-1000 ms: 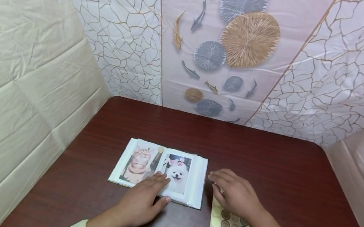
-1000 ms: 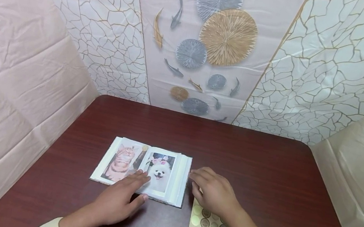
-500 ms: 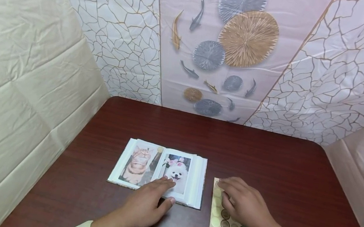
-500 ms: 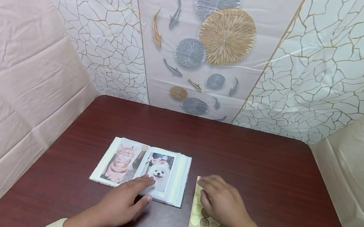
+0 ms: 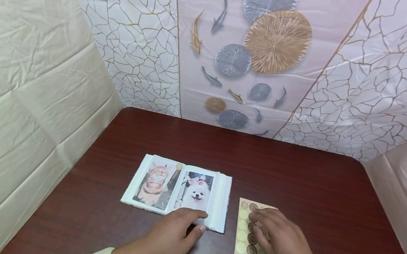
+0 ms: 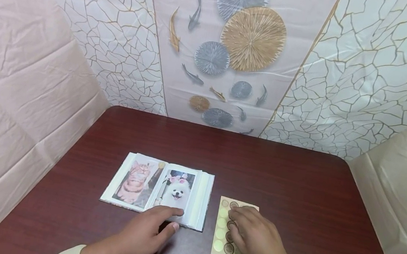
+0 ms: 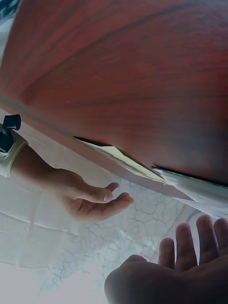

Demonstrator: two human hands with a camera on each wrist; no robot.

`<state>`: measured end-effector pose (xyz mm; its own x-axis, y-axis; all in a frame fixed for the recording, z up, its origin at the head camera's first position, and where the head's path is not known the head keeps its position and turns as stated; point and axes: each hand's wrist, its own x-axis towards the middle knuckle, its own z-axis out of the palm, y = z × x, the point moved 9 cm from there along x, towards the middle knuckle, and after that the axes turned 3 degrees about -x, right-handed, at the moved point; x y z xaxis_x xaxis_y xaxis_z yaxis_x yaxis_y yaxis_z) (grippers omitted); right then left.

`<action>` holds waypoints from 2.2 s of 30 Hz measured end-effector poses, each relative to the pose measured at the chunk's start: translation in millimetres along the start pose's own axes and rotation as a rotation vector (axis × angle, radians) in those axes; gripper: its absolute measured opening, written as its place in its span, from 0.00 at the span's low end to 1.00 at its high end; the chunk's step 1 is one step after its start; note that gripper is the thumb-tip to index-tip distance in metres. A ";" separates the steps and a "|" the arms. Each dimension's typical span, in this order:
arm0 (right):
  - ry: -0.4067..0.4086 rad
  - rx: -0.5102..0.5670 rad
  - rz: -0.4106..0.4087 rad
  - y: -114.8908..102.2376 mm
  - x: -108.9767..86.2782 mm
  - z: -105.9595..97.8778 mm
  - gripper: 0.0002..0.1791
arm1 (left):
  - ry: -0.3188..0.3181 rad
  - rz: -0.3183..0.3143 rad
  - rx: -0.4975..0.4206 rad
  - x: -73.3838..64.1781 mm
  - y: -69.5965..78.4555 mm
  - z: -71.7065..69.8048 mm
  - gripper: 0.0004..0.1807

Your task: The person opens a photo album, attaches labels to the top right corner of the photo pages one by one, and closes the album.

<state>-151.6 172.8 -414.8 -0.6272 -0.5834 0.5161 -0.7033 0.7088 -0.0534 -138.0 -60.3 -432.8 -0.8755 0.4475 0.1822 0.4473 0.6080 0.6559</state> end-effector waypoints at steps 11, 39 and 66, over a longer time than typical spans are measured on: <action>-0.096 -0.004 0.041 -5.7 -19.3 7.0 0.29 | -0.042 -0.015 -0.124 2.5 8.8 14.8 0.16; -0.218 -0.039 0.019 -12.1 -38.1 23.1 0.27 | -0.184 -0.224 -0.617 12.2 13.9 61.7 0.12; 0.183 0.109 -0.242 -39.5 -28.4 -23.0 0.18 | 0.011 -0.657 -1.390 49.7 5.9 119.7 0.14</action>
<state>-98.3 170.5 -407.7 -0.3736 -0.6421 0.6695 -0.8626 0.5058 0.0037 -156.9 44.0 -507.5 -0.8476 0.3456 -0.4026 -0.5195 -0.3861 0.7623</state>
